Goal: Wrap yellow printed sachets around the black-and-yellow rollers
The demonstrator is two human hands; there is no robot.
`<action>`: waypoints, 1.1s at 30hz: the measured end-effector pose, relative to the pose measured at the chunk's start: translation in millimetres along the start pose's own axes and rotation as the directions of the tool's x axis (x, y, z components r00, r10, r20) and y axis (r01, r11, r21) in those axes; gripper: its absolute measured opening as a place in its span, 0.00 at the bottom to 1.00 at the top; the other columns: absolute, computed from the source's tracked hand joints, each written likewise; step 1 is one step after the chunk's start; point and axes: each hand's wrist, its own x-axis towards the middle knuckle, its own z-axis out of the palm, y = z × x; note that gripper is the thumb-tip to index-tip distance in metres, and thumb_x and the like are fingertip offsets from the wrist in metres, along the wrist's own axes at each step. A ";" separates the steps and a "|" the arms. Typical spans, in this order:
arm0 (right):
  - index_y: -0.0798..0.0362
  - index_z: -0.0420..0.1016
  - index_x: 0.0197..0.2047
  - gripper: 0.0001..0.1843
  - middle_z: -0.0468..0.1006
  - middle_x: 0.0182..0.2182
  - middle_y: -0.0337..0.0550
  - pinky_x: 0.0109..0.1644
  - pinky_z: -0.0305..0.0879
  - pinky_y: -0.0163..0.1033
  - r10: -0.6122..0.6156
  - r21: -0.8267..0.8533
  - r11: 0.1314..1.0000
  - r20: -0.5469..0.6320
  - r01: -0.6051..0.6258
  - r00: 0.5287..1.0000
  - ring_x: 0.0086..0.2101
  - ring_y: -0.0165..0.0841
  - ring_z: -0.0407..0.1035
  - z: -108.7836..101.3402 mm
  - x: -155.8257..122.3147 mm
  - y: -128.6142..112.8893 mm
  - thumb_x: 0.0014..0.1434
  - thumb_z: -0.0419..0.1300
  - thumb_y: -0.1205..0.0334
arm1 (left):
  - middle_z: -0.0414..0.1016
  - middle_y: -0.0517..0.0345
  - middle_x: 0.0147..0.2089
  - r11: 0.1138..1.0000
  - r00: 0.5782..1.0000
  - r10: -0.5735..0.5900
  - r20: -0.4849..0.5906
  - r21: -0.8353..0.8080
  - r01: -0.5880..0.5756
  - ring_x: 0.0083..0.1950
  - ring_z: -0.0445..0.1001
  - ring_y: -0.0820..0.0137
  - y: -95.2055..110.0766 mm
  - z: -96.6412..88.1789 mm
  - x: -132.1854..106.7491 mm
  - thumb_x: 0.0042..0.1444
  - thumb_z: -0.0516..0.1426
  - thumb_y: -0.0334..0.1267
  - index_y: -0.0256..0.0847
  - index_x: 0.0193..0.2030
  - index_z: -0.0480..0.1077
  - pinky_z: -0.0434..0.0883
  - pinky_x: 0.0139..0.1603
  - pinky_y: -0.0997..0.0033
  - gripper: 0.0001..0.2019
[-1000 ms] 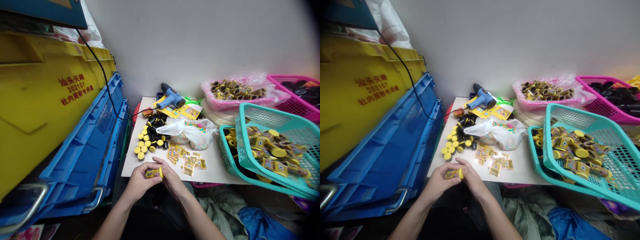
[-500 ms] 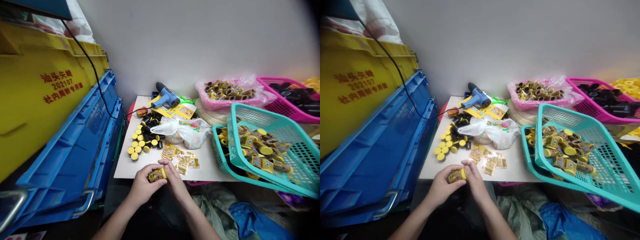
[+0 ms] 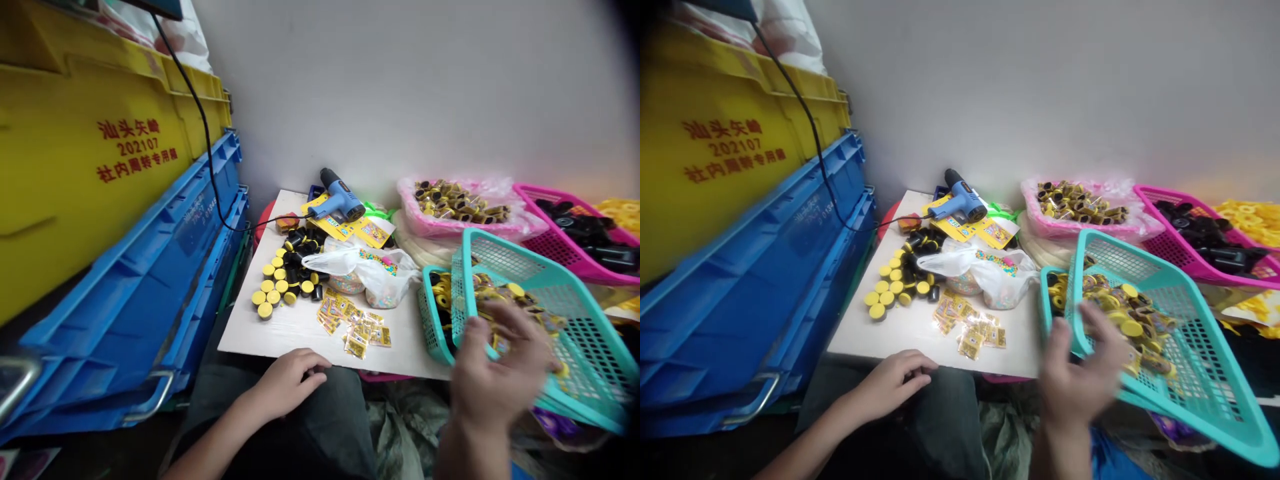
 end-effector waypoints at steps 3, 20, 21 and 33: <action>0.53 0.75 0.39 0.10 0.77 0.35 0.49 0.45 0.62 0.47 -0.165 0.109 0.986 0.506 0.127 0.846 0.38 0.40 0.68 64.5 -39.1 -3.0 0.58 0.56 0.60 | 0.78 0.56 0.39 0.999 1.000 0.001 0.005 0.040 -0.001 0.36 0.74 0.68 -1.8 -3.0 -1.7 0.53 0.56 0.33 0.45 0.43 0.76 0.69 0.39 0.73 0.12; 0.54 0.72 0.22 0.22 0.65 0.18 0.36 0.29 0.52 0.35 0.187 0.268 0.413 0.911 -0.870 0.369 0.23 0.29 0.56 86.0 -88.9 -36.7 0.52 0.60 0.43 | 0.72 0.57 0.37 0.809 0.897 -0.247 -0.367 -0.587 -0.017 0.36 0.74 0.69 2.0 -8.4 23.2 0.53 0.57 0.42 0.40 0.54 0.62 0.72 0.37 0.68 0.21; 0.54 0.72 0.22 0.21 0.64 0.19 0.36 0.30 0.53 0.35 0.172 0.271 0.409 0.915 -0.871 0.366 0.24 0.29 0.56 82.5 -93.0 -42.6 0.51 0.61 0.44 | 0.71 0.59 0.35 0.789 0.898 -0.245 -0.365 -0.614 -0.034 0.35 0.73 0.70 3.5 -8.3 25.5 0.51 0.59 0.40 0.40 0.55 0.61 0.72 0.37 0.70 0.24; 0.52 0.71 0.30 0.12 0.72 0.27 0.37 0.35 0.60 0.35 0.139 0.344 0.244 0.913 -0.907 0.384 0.29 0.30 0.64 79.6 -110.3 -72.2 0.52 0.63 0.52 | 0.69 0.65 0.27 0.752 0.851 -0.366 -0.375 -0.658 0.033 0.29 0.73 0.73 3.6 -2.7 11.7 0.47 0.61 0.38 0.39 0.39 0.66 0.70 0.34 0.72 0.13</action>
